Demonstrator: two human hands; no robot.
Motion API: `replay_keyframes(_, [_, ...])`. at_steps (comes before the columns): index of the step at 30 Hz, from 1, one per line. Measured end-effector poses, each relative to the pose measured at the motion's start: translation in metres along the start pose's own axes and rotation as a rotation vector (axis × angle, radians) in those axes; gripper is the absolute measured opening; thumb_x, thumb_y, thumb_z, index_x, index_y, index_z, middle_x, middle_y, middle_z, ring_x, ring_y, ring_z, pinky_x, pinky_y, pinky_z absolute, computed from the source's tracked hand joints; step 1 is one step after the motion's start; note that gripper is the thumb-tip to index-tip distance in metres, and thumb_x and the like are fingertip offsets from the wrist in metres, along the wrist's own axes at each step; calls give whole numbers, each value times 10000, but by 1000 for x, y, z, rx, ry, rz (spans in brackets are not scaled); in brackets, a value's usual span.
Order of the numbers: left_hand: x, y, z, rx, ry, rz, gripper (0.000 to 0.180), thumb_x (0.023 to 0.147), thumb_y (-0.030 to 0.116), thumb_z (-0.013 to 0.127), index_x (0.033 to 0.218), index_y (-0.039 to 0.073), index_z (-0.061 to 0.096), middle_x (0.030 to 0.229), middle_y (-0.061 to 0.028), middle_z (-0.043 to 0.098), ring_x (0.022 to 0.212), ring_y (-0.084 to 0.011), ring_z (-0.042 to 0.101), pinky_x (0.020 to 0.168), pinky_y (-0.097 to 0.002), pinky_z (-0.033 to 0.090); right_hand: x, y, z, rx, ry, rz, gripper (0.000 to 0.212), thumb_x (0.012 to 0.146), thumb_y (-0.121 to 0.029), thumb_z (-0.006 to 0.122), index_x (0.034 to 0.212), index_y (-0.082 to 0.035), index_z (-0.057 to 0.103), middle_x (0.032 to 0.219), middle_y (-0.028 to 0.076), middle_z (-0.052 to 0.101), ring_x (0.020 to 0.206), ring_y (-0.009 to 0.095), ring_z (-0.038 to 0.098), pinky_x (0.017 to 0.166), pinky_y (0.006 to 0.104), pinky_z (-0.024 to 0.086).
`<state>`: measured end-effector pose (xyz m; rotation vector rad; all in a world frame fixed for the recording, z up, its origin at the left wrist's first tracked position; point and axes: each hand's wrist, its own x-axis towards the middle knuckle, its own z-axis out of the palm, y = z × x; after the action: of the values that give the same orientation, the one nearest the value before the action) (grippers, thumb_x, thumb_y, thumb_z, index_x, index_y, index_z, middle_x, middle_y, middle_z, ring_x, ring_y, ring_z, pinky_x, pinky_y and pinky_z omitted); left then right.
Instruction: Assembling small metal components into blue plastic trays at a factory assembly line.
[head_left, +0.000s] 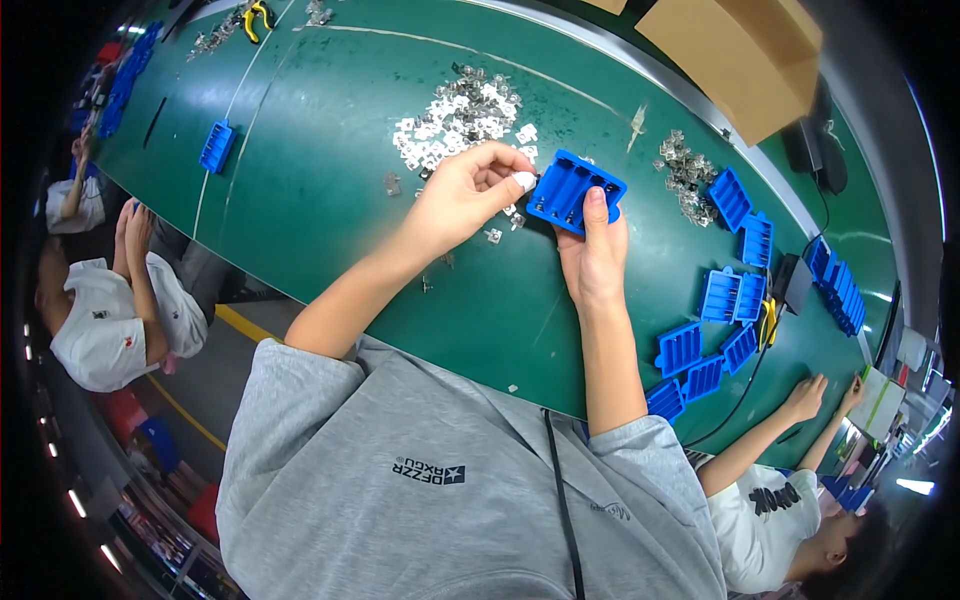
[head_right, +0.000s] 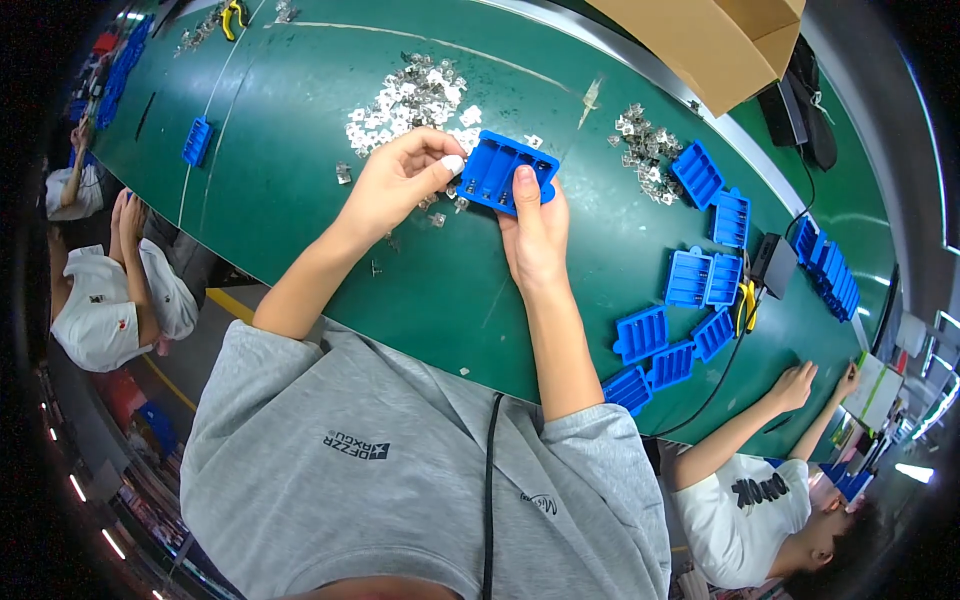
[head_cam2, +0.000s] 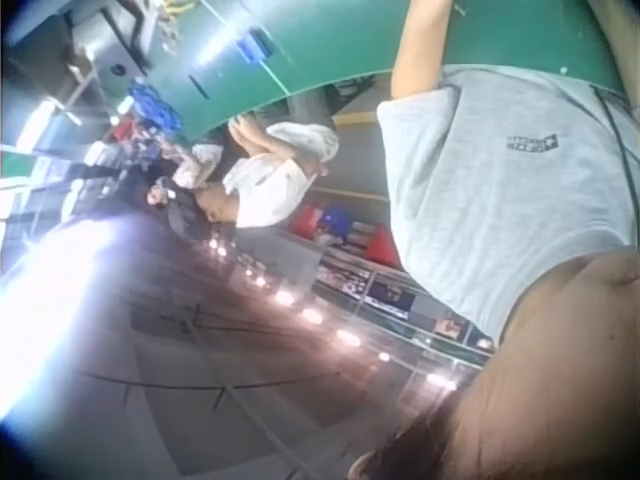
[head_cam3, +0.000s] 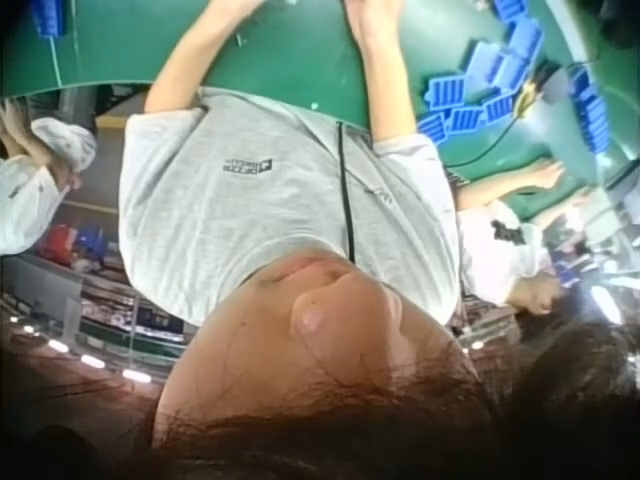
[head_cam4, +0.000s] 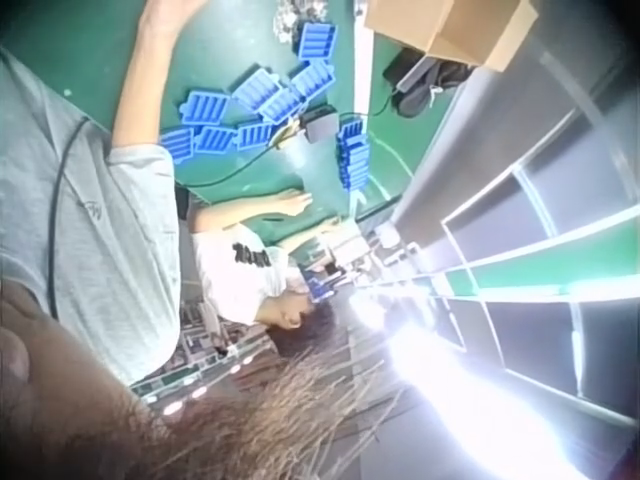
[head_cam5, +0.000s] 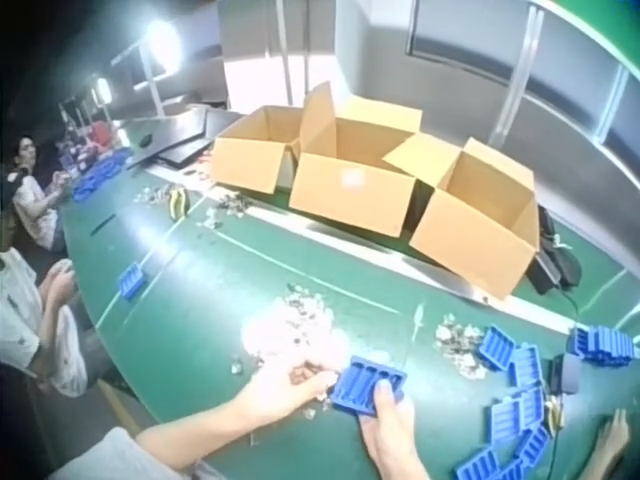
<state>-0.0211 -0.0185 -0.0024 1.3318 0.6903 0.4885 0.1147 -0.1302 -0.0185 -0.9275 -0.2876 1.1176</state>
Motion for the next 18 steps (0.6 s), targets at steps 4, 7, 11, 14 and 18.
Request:
replay_keyframes(4, [-1,0,-1,-5,-11,-11,171,917,114,622,1035,-9,606,900,-16,626,774,-53,564,706,-208,470,0,3,-2,-90,8,-43,501,944,-393,567,1239,1,469,1155,158,602,1051,251,610,946,420,480])
replay_keyframes(7, [-4,0,-5,60,81,160,162,918,86,602,1057,3,602,921,-20,609,779,-51,554,674,-206,453,1,3,-1,-52,12,6,484,960,-387,539,1226,13,481,1154,169,606,1038,260,620,947,424,481])
replay_keyframes(11, [-2,13,-9,488,180,580,161,831,-28,616,981,21,646,983,-83,609,858,-158,600,701,-264,491,0,5,0,-54,1,103,459,975,-369,512,1208,26,497,1149,167,613,1029,251,627,948,420,482])
replay_keyframes(14, [-1,9,-3,542,170,639,185,788,-71,632,945,22,665,991,-101,625,908,-229,620,753,-318,515,-3,10,2,-204,34,153,417,989,-333,493,1195,29,510,1126,144,622,1013,216,631,943,384,485])
replay_keyframes(18, [1,6,-6,627,153,682,200,771,-76,645,948,13,668,993,-106,637,912,-239,634,760,-317,522,-3,12,-1,-280,3,136,406,990,-325,494,1194,26,507,1114,128,617,1003,201,625,930,373,491])
